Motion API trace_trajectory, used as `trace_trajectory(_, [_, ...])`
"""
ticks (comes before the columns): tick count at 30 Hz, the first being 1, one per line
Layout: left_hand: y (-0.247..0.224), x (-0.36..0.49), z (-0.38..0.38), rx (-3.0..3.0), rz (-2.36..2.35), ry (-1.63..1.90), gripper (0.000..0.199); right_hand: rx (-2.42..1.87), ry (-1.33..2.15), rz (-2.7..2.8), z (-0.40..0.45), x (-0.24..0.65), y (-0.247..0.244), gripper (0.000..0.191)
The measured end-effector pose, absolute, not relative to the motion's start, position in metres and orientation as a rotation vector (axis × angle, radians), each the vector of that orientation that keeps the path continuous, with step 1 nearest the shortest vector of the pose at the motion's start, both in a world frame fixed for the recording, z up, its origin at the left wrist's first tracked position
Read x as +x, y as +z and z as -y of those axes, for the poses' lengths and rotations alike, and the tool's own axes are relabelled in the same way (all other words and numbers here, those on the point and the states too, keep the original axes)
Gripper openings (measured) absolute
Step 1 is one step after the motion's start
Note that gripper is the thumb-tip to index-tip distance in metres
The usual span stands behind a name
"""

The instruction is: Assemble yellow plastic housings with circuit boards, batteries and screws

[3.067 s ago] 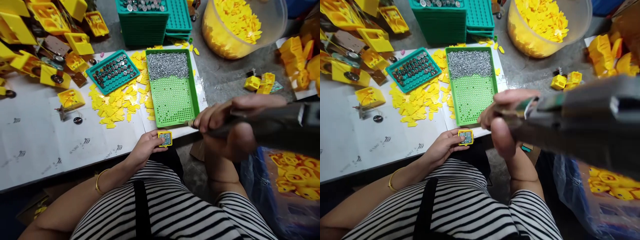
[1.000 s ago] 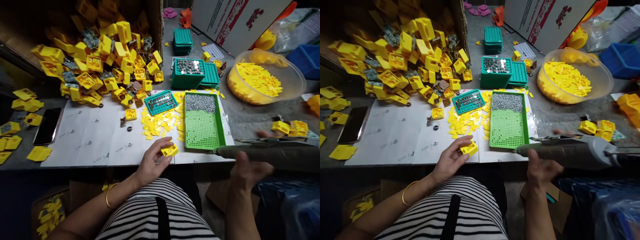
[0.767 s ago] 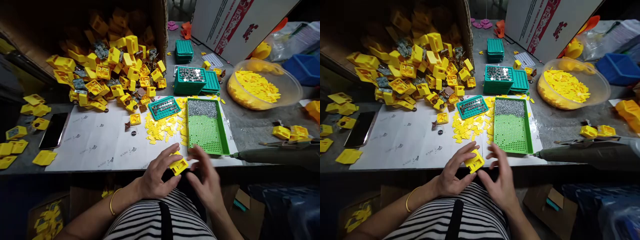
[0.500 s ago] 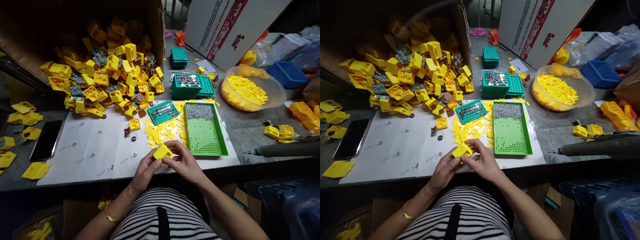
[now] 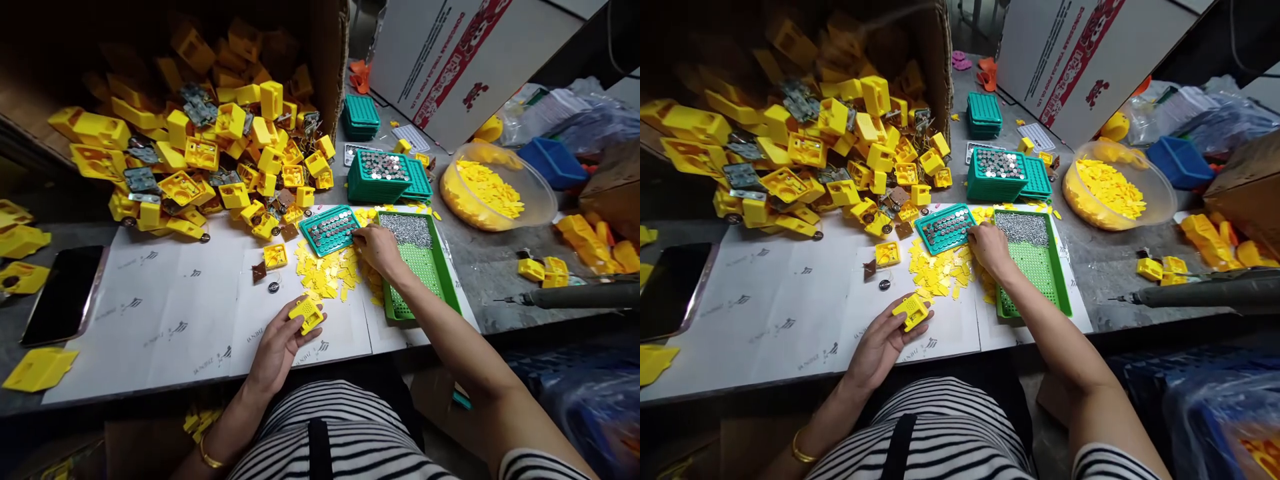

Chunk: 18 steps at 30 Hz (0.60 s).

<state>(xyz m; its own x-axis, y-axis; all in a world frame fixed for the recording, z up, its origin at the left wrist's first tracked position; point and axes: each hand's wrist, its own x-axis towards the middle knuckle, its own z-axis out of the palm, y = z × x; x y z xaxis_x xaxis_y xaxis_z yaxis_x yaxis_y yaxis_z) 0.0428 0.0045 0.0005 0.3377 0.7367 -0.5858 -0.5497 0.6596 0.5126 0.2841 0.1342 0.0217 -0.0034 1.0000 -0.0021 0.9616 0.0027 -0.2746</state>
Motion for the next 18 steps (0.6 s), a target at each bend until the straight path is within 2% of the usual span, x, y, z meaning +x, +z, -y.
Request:
trace_trajectory(10, [0.003, 0.045, -0.007, 0.276, -0.893, 0.816, 0.049, -1.97, 0.525, 2.069, -0.158, 0.29, 0.04, 0.014])
trace_trajectory(18, [0.004, 0.044, -0.009, 0.271, -0.882, 0.817, 0.048, -2.024, 0.54, 2.116, -0.165, 0.287, 0.037, 0.02])
